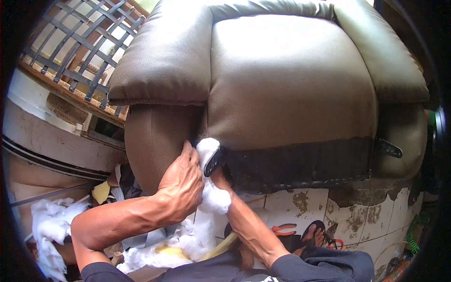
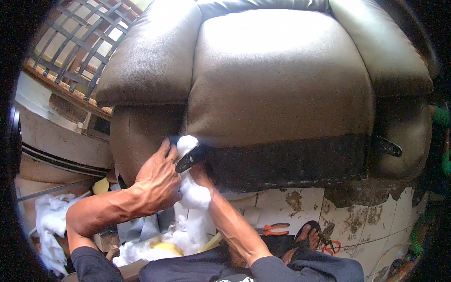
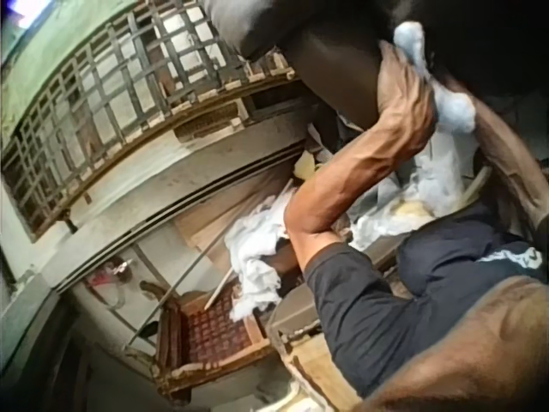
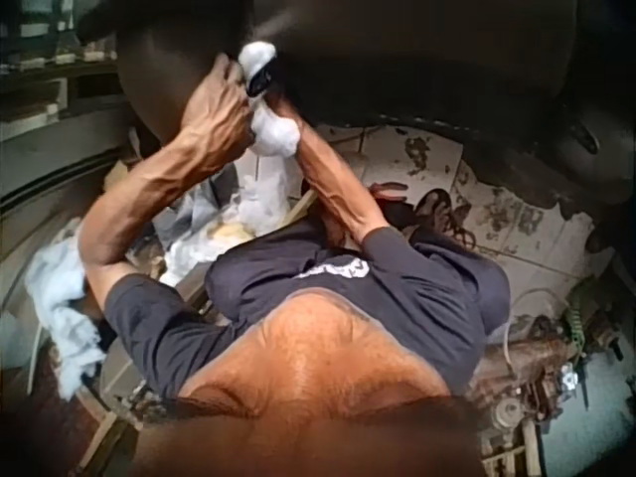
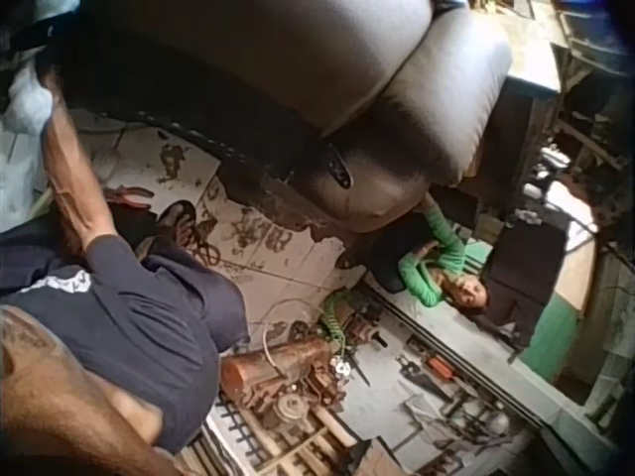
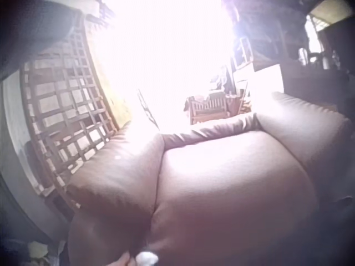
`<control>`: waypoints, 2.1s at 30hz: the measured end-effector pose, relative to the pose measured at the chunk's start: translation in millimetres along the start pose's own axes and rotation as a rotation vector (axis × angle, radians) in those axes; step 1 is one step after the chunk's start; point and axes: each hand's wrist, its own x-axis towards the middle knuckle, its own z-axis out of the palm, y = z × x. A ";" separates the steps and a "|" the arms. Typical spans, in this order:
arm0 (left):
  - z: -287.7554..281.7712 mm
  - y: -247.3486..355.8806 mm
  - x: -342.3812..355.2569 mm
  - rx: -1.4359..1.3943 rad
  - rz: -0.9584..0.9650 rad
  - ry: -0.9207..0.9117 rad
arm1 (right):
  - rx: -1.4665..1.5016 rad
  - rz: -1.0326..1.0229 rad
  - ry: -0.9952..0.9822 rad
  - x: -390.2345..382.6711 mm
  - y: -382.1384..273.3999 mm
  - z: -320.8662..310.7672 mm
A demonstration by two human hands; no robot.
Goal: The person stuffs batting into the armrest of a chair, secures the leather fabric using a pneumatic stapler, and trims the excess material with a pair of scissors and a utility knife.
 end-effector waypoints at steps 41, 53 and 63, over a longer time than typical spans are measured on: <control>5.7 -0.2 -6.6 -0.099 0.126 0.078 | -0.727 -0.170 0.236 -66.4 -137.4 70.0; 20.2 5.2 6.8 -0.102 0.022 0.150 | -0.557 0.009 0.347 -111.8 -71.7 75.6; 13.1 2.3 -1.6 -0.035 0.096 0.111 | -0.577 -0.179 0.155 -80.6 -86.4 76.6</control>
